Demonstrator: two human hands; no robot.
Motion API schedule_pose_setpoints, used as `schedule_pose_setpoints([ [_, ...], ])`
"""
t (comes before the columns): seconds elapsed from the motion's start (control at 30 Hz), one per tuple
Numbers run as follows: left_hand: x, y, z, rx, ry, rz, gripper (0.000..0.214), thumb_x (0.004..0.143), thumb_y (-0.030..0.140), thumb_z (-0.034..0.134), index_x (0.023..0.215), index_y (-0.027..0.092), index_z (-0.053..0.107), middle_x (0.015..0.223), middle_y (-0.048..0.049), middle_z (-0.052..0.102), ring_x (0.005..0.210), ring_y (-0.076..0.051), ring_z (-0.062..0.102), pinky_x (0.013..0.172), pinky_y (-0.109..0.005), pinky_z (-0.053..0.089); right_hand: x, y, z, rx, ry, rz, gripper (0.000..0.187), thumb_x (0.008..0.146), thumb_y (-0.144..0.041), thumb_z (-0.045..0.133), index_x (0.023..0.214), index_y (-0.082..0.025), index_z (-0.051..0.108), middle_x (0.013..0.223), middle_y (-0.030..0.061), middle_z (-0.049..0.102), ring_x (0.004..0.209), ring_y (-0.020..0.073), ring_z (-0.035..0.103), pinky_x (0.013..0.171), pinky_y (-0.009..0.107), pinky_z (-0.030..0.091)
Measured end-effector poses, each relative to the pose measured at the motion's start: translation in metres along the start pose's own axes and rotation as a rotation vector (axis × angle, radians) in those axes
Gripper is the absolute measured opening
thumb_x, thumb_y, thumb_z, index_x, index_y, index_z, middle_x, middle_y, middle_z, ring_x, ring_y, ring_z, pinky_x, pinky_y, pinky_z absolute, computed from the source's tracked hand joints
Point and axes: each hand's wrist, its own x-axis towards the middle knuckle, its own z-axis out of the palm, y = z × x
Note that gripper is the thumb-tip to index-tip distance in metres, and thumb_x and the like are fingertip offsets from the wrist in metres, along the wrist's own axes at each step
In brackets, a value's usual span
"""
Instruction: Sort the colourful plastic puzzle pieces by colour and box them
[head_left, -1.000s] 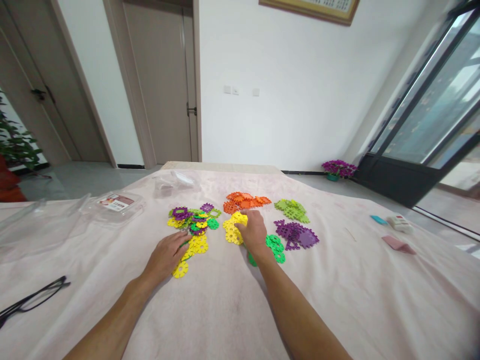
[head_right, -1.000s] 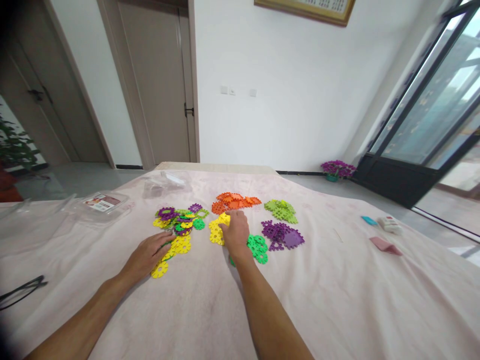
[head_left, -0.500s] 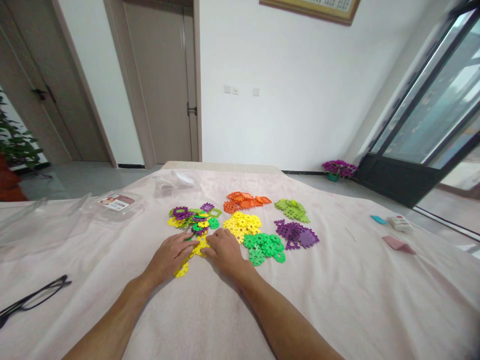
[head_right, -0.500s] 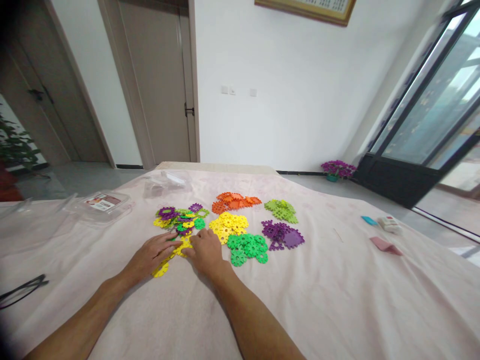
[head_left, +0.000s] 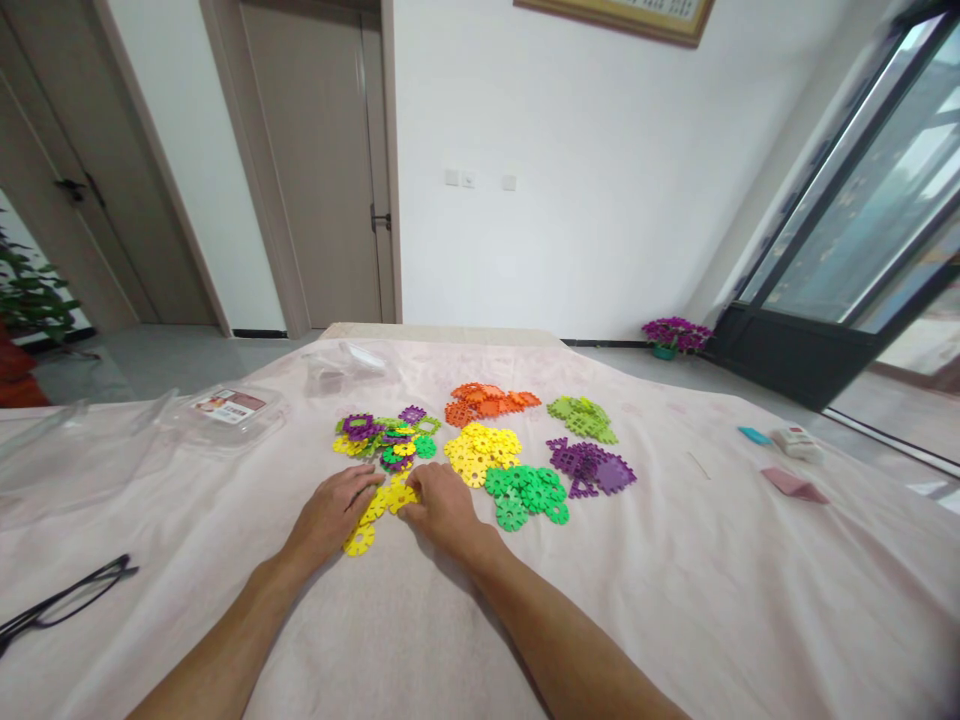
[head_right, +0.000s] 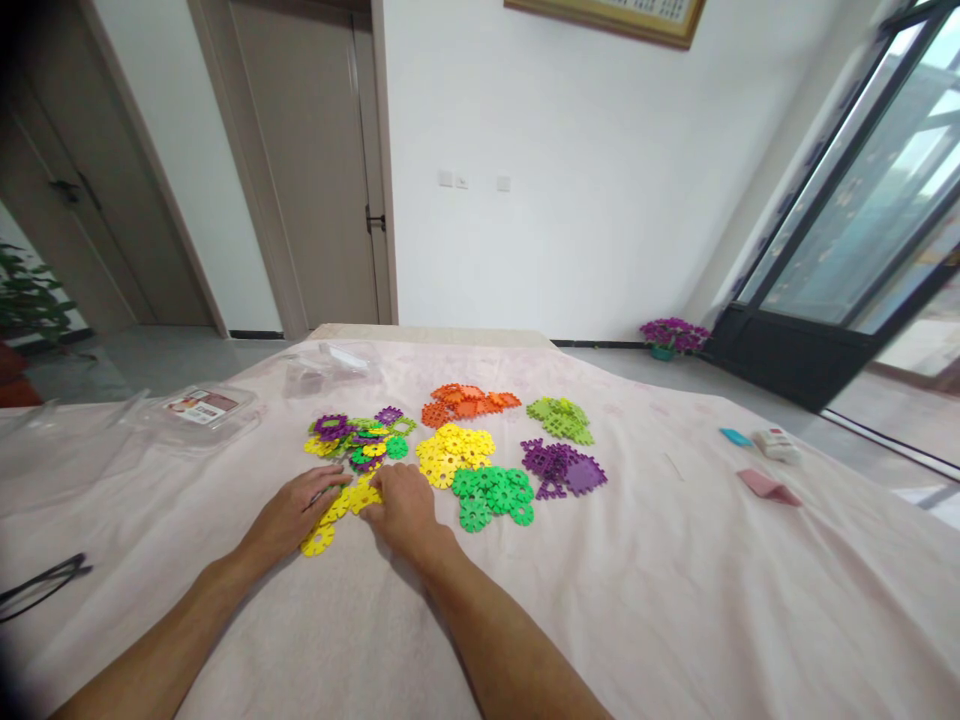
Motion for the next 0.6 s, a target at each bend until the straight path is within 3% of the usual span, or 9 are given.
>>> schedule_pose_setpoints([
  [0.33, -0.001, -0.001, 0.001, -0.016, 0.002, -0.007, 0.042, 0.096, 0.041, 0.045, 0.117, 0.024, 0.077, 0.133, -0.0082, 0.07, 0.125, -0.025, 0.063, 0.112, -0.044, 0.046, 0.011, 0.011, 0.005, 0.478, -0.007, 0.04, 0.021, 0.067, -0.008, 0.076, 0.083, -0.018, 0.068, 0.075, -0.0052, 0.058, 0.069, 0.0109, 0.051, 0.063, 0.022, 0.036],
  [0.47, -0.002, -0.001, 0.0, -0.014, -0.01, -0.004, 0.043, 0.097, 0.042, 0.043, 0.117, 0.024, 0.077, 0.134, -0.0072, 0.07, 0.126, -0.025, 0.062, 0.112, -0.044, 0.045, 0.024, 0.027, -0.017, 0.596, -0.052, 0.131, 0.024, 0.067, -0.01, 0.075, 0.089, -0.017, 0.071, 0.07, -0.0067, 0.056, 0.065, 0.0104, 0.051, 0.061, 0.022, 0.038],
  [0.6, -0.002, -0.002, 0.0, 0.006, -0.033, -0.008, 0.046, 0.098, 0.042, 0.039, 0.123, 0.022, 0.074, 0.136, -0.0077, 0.069, 0.129, -0.024, 0.059, 0.115, -0.043, 0.042, 0.03, 0.056, -0.056, 0.526, -0.101, 0.156, 0.033, 0.065, -0.011, 0.074, 0.098, -0.016, 0.074, 0.069, -0.0064, 0.056, 0.063, 0.0096, 0.05, 0.06, 0.021, 0.037],
])
